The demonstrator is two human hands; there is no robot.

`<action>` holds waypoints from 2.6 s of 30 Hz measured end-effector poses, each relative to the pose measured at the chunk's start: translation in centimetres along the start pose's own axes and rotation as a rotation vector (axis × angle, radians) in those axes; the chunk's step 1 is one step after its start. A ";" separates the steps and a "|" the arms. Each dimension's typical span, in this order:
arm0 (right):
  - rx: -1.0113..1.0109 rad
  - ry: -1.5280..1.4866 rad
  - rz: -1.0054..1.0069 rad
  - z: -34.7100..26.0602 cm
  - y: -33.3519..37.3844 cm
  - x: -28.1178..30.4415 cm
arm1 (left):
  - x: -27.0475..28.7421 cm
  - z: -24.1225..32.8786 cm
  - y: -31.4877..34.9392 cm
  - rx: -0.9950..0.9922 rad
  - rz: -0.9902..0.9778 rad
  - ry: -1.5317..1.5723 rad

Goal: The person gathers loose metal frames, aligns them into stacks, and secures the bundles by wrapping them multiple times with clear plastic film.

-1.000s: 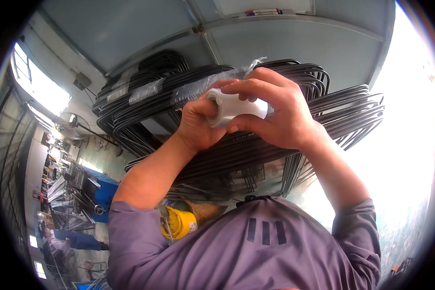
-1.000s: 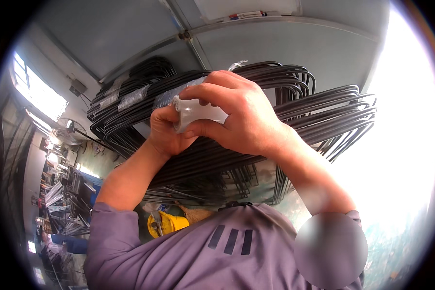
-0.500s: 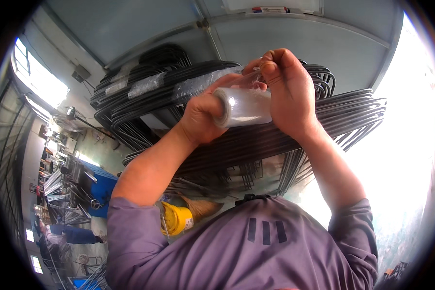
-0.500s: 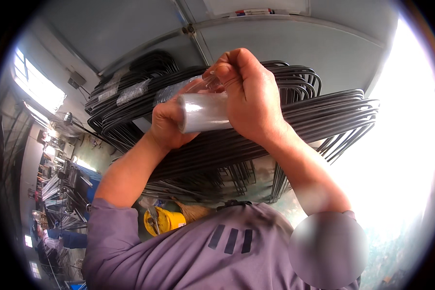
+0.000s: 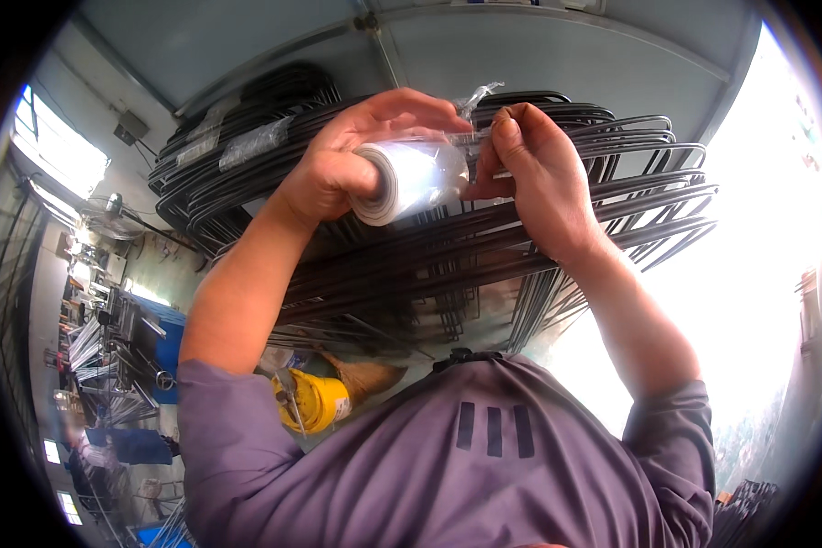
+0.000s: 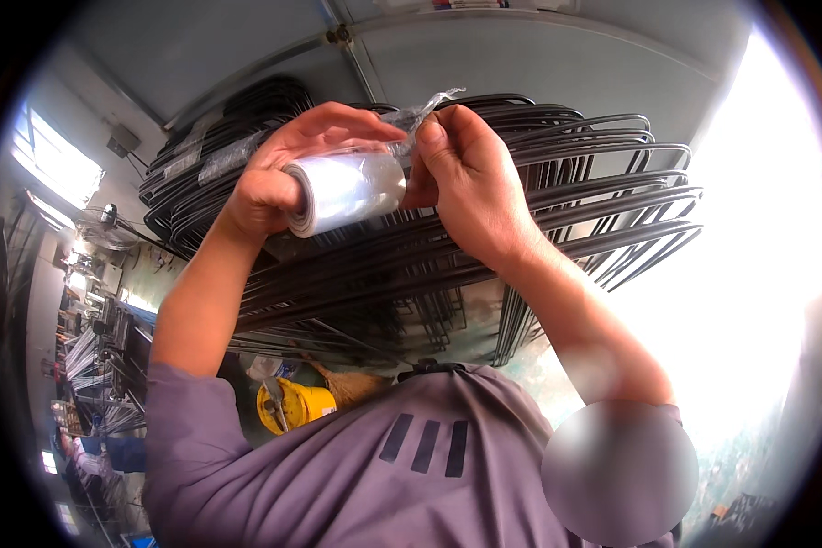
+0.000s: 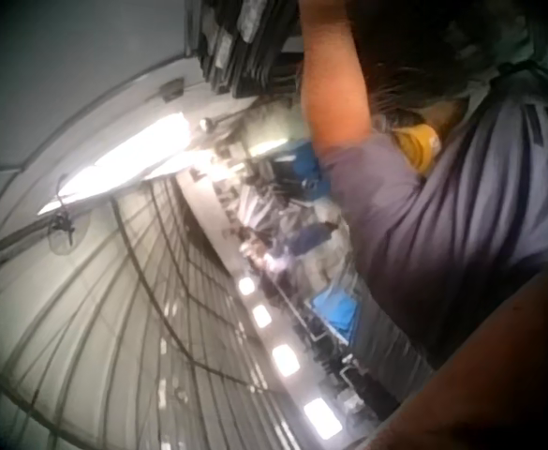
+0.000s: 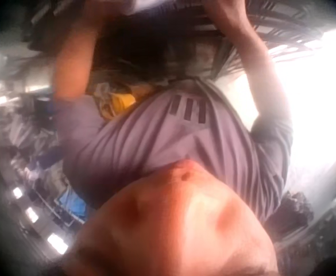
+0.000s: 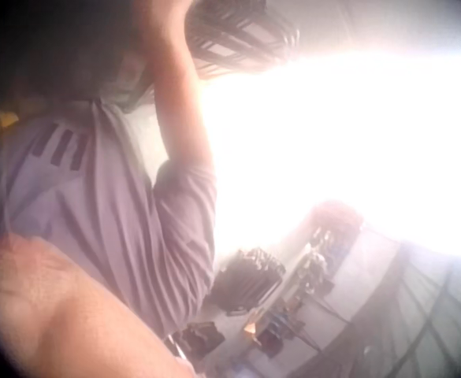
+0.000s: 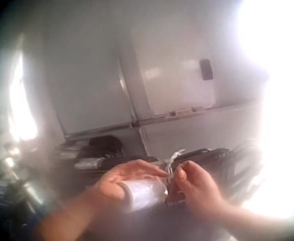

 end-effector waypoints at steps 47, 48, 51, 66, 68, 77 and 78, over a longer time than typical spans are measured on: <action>0.284 1.490 -0.600 1.1 -5.1 1.9 | 4.5 3.2 3.8 -0.172 0.172 0.101; 0.291 1.462 -0.583 1.2 -5.1 1.8 | 4.7 3.6 3.8 -0.167 0.157 0.094; 0.218 1.429 -0.611 0.5 -4.7 1.5 | 5.2 4.4 3.3 -0.119 0.110 0.040; 0.100 0.807 -0.269 -4.3 3.2 1.9 | 0.1 -1.5 0.0 0.098 -0.132 0.063; 0.202 0.696 -0.240 -5.0 3.6 1.2 | -1.9 -1.4 -0.1 0.058 -0.216 0.021; 0.795 0.916 -0.356 -8.1 6.1 0.5 | -5.8 -3.4 -0.3 0.080 -0.388 -0.019; 0.805 0.918 -0.353 -8.3 6.4 0.5 | -5.9 -3.4 -0.4 0.072 -0.386 -0.015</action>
Point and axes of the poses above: each hand's wrist, its own y-axis away from the middle knuckle, its own x-axis out of the back of the hand, z = x × y, the point moved 7 cm from there along -y, towards the middle knuckle, and after that the axes turned 13 degrees about x, right-handed, at the moved point
